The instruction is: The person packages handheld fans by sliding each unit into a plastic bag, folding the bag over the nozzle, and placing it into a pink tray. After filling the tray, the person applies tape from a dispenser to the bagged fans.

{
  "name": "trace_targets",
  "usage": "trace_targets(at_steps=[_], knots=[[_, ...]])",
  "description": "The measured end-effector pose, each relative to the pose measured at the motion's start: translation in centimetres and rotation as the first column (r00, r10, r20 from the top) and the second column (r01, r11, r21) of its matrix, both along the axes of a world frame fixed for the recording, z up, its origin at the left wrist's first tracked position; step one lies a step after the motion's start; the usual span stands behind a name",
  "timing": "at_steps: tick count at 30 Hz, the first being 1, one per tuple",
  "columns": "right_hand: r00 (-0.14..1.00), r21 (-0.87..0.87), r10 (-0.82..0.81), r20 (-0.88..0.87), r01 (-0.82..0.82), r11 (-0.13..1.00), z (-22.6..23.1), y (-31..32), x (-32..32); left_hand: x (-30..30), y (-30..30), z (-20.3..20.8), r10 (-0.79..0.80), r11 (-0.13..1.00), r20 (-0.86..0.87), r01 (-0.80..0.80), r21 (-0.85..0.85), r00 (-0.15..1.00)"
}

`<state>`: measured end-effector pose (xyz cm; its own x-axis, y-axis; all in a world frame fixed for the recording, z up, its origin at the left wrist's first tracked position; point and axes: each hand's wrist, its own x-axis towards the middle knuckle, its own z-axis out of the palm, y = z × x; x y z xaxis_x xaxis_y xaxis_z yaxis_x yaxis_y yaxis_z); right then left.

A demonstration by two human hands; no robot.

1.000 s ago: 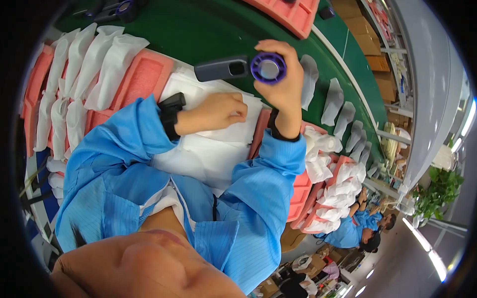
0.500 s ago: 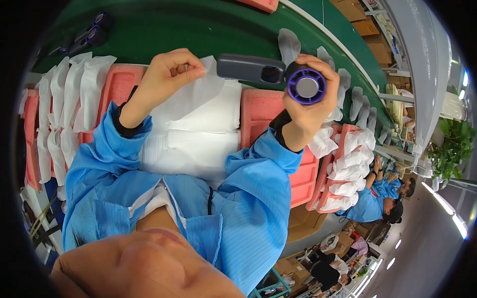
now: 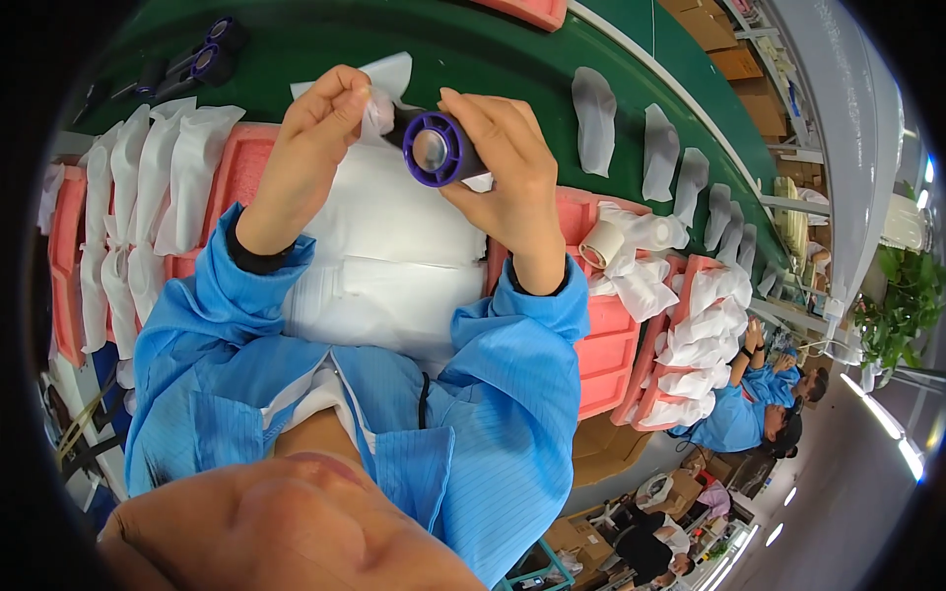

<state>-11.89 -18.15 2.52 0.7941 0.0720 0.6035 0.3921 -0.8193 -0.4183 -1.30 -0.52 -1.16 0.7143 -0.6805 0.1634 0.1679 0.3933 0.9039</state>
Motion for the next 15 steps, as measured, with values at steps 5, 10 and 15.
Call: trace_targets(at_steps=[5, 10, 15], knots=[[0.997, -0.061, -0.020, 0.077, 0.025, 0.998, -1.1, 0.7, 0.4, 0.2, -0.4, -0.5, 0.103, 0.993, -0.048, -0.106, -0.056, 0.994], [0.980, -0.082, -0.101, 0.173, 0.117, 0.990, -1.7, 0.8, 0.6, 0.2, -0.6, -0.2, 0.166, 0.967, 0.169, -0.194, 0.168, 0.972], [0.968, -0.062, -0.063, 0.244, 0.080, 0.995, -1.9, 1.4, 1.1, 1.5, -0.1, -0.4, 0.144, 0.981, 0.090, -0.154, 0.117, 0.986]])
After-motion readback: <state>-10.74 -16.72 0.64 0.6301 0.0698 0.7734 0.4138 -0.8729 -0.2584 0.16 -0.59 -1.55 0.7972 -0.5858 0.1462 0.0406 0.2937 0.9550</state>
